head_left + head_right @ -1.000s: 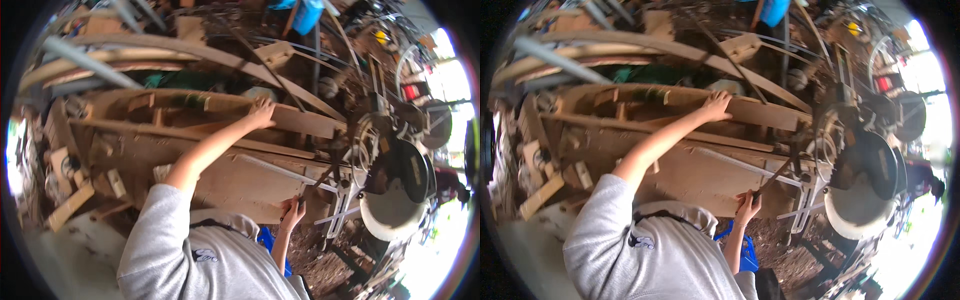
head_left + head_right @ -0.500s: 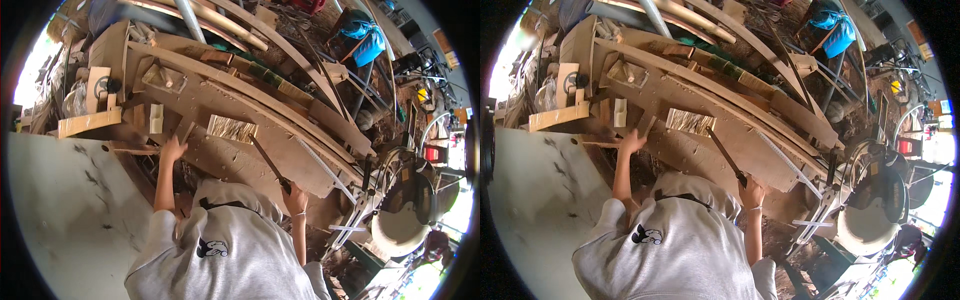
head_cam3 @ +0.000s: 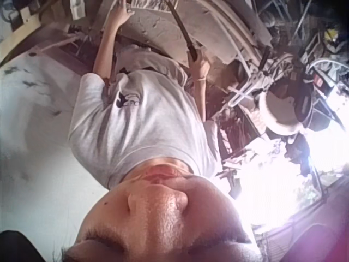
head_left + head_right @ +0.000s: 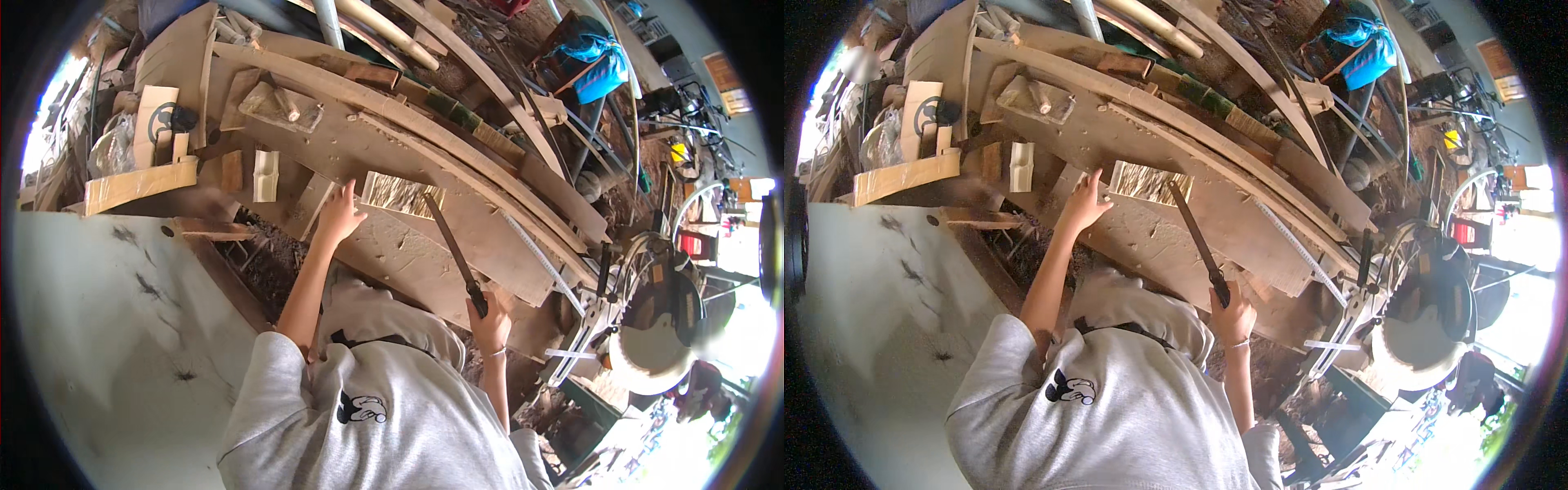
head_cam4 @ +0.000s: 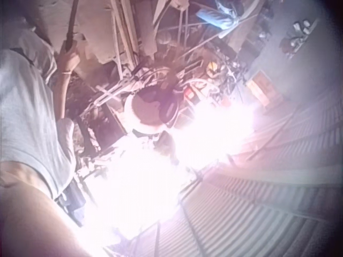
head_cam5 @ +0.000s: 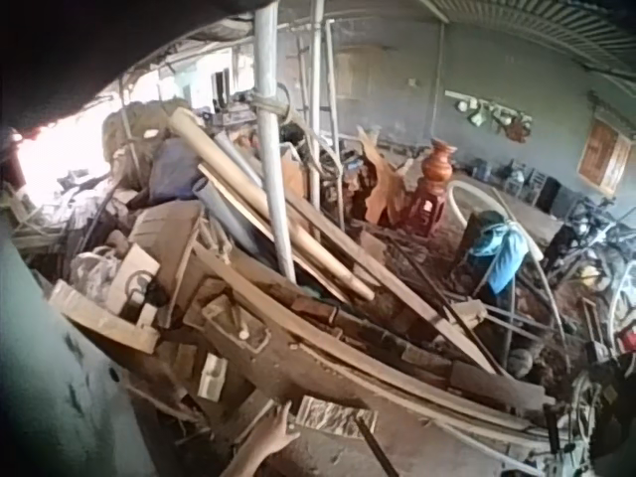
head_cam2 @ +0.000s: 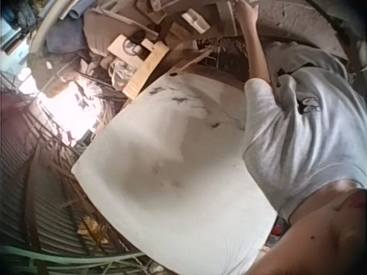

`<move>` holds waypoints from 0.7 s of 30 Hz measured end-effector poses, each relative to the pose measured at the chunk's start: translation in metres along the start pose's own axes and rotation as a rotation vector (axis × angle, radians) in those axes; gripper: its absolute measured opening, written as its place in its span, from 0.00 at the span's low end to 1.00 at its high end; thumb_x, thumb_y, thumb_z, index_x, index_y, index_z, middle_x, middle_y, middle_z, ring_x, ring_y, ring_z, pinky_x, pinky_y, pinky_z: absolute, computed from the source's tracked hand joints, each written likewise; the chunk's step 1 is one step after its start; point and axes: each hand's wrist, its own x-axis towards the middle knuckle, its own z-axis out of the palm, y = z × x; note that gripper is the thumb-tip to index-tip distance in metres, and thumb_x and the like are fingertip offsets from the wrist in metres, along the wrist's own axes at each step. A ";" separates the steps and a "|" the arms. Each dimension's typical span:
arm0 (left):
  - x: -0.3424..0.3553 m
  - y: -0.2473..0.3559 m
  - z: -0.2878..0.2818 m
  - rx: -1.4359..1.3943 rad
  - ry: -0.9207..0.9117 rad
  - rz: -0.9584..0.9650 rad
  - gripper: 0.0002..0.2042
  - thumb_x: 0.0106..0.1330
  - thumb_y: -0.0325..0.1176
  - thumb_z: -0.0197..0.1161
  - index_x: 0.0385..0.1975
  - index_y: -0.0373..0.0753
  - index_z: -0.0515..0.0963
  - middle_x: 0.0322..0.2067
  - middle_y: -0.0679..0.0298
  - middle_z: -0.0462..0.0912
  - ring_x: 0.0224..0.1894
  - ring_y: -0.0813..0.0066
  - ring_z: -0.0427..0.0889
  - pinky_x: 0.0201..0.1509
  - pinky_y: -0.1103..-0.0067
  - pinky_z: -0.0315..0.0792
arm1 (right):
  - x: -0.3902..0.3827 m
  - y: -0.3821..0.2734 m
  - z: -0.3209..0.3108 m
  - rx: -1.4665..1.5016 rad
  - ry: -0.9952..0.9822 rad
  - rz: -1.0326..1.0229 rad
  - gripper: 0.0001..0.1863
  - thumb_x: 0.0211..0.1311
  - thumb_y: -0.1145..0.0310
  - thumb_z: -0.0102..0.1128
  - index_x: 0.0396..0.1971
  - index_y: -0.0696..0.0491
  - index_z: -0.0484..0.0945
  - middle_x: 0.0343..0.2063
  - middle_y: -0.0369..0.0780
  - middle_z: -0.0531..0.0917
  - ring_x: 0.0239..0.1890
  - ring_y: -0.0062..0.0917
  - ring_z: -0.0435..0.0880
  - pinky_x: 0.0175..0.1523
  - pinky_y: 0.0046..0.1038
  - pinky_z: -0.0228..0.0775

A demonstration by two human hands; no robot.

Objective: The person saws a piece of bamboo using a hand saw, rearranges wooden boards and bamboo pieces, and then carves a wood piece using a chisel and a wooden mallet.

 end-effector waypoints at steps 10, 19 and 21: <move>0.062 -0.021 0.003 -0.018 0.108 0.599 0.38 0.34 0.38 0.70 0.49 0.37 0.61 0.45 0.60 0.67 0.51 0.62 0.64 0.57 0.67 0.55 | -0.010 -0.092 0.035 0.091 0.100 0.211 0.13 0.46 0.60 0.60 0.30 0.52 0.73 0.16 0.43 0.77 0.20 0.39 0.77 0.24 0.33 0.67; 0.073 -0.086 -0.030 -0.199 0.063 0.549 0.37 0.40 0.39 0.68 0.51 0.38 0.58 0.49 0.55 0.64 0.53 0.59 0.62 0.57 0.67 0.56 | 0.015 -0.178 0.077 0.148 0.208 0.210 0.14 0.47 0.60 0.60 0.31 0.52 0.72 0.18 0.44 0.77 0.21 0.38 0.78 0.24 0.33 0.67; 0.081 -0.101 -0.031 -0.098 0.094 0.579 0.37 0.40 0.39 0.68 0.52 0.38 0.57 0.50 0.56 0.63 0.54 0.60 0.61 0.59 0.67 0.54 | 0.022 -0.191 0.081 0.168 0.211 0.185 0.14 0.48 0.60 0.60 0.30 0.52 0.72 0.18 0.44 0.77 0.21 0.38 0.78 0.25 0.33 0.67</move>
